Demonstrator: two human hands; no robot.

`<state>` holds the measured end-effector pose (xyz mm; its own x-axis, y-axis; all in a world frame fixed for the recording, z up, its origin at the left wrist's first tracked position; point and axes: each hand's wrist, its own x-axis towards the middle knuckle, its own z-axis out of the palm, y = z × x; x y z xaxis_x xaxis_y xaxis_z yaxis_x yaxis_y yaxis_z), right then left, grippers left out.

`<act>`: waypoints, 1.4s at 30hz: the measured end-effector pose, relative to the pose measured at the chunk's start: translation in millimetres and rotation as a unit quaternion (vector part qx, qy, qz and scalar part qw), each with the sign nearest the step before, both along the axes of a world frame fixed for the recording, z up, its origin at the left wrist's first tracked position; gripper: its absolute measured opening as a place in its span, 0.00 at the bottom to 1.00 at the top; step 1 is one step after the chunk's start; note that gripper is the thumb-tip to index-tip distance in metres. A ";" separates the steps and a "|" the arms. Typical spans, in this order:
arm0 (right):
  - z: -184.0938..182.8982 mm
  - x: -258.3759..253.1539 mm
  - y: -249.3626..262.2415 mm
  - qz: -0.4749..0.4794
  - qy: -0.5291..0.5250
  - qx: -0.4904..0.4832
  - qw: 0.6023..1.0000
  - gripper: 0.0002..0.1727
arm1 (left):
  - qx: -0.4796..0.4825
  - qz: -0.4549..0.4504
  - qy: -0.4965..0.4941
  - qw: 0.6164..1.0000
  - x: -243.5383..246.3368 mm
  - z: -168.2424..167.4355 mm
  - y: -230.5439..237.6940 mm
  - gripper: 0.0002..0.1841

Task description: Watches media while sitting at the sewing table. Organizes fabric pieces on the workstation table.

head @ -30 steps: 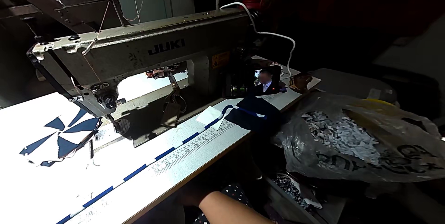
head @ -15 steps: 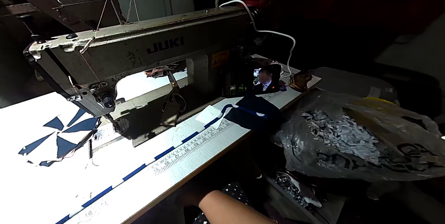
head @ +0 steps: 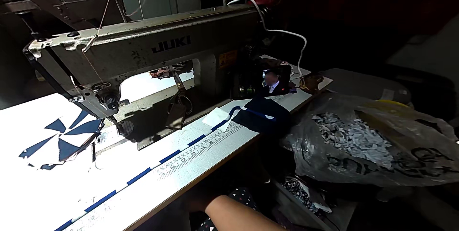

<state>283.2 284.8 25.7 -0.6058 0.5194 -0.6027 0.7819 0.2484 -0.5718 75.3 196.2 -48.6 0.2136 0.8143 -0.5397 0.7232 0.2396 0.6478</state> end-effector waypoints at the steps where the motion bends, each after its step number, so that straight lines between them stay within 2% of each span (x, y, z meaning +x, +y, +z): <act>1: 0.3 -0.1 -0.1 0.001 -0.001 0.000 1.000 0.22 | -0.001 -0.005 0.005 1.000 1.3 3.7 0.3 0.22; 6: -4.1 -0.5 0.0 0.003 -0.001 0.010 1.000 0.23 | 0.010 -0.010 0.014 1.000 -1.8 -0.5 1.1 0.23; 13: -2.7 0.1 -0.8 -0.016 -0.004 0.001 1.000 0.23 | 0.000 0.013 -0.027 1.000 0.4 -4.5 0.2 0.24; 17: -4.8 0.1 -0.4 -0.018 0.002 0.006 1.000 0.23 | 0.032 0.017 -0.041 0.998 -15.9 -41.4 0.6 0.25; 25: -6.6 -0.5 0.1 -0.015 0.007 0.003 1.000 0.23 | 0.004 -0.007 -0.024 1.000 -0.2 -4.2 2.6 0.24; 27: -6.0 -0.8 0.0 -0.017 -0.001 0.000 1.000 0.24 | 0.011 -0.013 -0.018 1.000 -1.7 -6.6 2.4 0.24; 30: -5.5 -1.0 0.0 -0.018 -0.009 0.001 1.000 0.24 | 0.016 0.001 -0.021 1.000 -14.2 -31.9 1.9 0.24; 33: -0.6 -0.5 0.0 -0.016 -0.007 -0.006 1.000 0.23 | 0.027 -0.010 -0.024 0.999 -19.1 -37.0 3.6 0.24; 35: 1.2 -0.4 -0.1 -0.015 -0.006 -0.008 1.000 0.23 | 0.024 -0.012 -0.022 0.999 -14.9 -28.1 3.7 0.24; 38: 5.3 0.2 -0.2 -0.011 -0.005 -0.007 1.000 0.22 | -0.011 0.038 -0.033 0.999 2.8 -2.9 2.9 0.24; 42: 1.7 -0.6 0.8 -0.003 0.003 -0.010 1.000 0.23 | 0.025 -0.014 -0.010 1.000 -9.9 -17.2 3.5 0.27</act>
<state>282.7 285.5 27.4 -0.6062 0.5105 -0.6098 0.7801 0.2328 -0.5807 65.4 199.7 -65.8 0.2475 0.8340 -0.4932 0.7162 0.1854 0.6728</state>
